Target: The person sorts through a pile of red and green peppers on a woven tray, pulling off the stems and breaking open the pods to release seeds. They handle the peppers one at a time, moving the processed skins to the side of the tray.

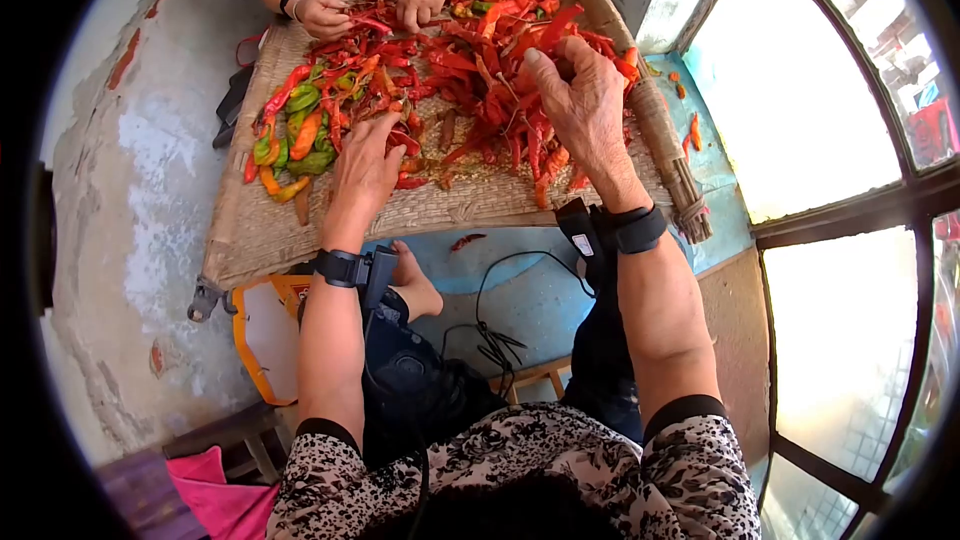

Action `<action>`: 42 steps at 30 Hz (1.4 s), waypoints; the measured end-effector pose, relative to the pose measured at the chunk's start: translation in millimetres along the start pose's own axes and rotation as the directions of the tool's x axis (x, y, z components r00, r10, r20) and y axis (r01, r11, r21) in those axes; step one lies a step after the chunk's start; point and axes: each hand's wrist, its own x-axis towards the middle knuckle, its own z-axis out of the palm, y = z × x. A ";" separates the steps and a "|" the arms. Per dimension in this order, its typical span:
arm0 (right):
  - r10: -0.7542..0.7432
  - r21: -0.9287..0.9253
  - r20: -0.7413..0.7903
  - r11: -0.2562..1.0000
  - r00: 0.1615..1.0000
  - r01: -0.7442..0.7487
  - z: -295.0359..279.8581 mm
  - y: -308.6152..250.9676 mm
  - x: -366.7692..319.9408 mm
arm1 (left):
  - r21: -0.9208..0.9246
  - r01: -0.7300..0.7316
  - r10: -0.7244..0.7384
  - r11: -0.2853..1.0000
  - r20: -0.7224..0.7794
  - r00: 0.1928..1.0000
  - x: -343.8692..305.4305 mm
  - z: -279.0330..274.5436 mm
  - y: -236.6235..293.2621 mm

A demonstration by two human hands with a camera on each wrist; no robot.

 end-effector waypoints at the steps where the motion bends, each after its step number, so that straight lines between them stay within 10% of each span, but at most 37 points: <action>1: -0.028 0.025 -0.022 0.999 0.999 0.028 1.4 9.8 4.7 | -0.017 -0.007 0.008 1.000 0.058 0.998 0.6 1.7 -0.4; 8: -0.020 0.182 -0.143 0.982 0.990 0.046 1.4 -7.7 -5.2 | 0.019 0.006 -0.006 1.000 0.016 1.000 6.6 -6.8 4.6; 10: -0.216 0.163 -0.134 0.958 0.967 0.236 13.9 -12.3 -11.5 | -0.162 0.012 -0.019 0.987 -0.043 0.999 6.0 -14.4 10.2; 14: -0.250 0.050 0.389 0.967 0.887 0.251 28.1 -25.1 -29.0 | -0.435 -0.015 -0.008 0.900 -0.051 0.999 5.4 -20.7 19.3; 20: -0.293 -0.086 0.417 0.930 0.860 0.358 49.3 -17.7 -42.3 | -0.511 -0.209 0.207 0.834 -0.061 0.976 4.4 -17.0 27.5; 22: -0.275 -0.116 0.399 0.931 0.875 0.346 44.8 -16.3 -37.7 | -0.580 0.050 0.013 0.813 0.105 0.994 3.8 -21.9 29.7; 25: -0.267 -0.113 0.204 0.949 0.942 0.294 26.0 -16.7 -22.0 | -0.409 0.072 -0.082 0.910 -0.006 0.997 6.2 -11.5 10.1; 36: -0.469 -0.444 -0.148 0.818 0.871 0.365 3.0 -14.0 -6.4 | 0.032 -0.116 0.118 0.993 -0.082 0.990 11.5 10.7 7.1; 42: -0.303 -0.085 0.219 0.941 0.927 0.328 28.7 -14.3 -23.3 | -0.473 0.045 -0.080 0.880 -0.055 0.995 17.4 -3.9 18.8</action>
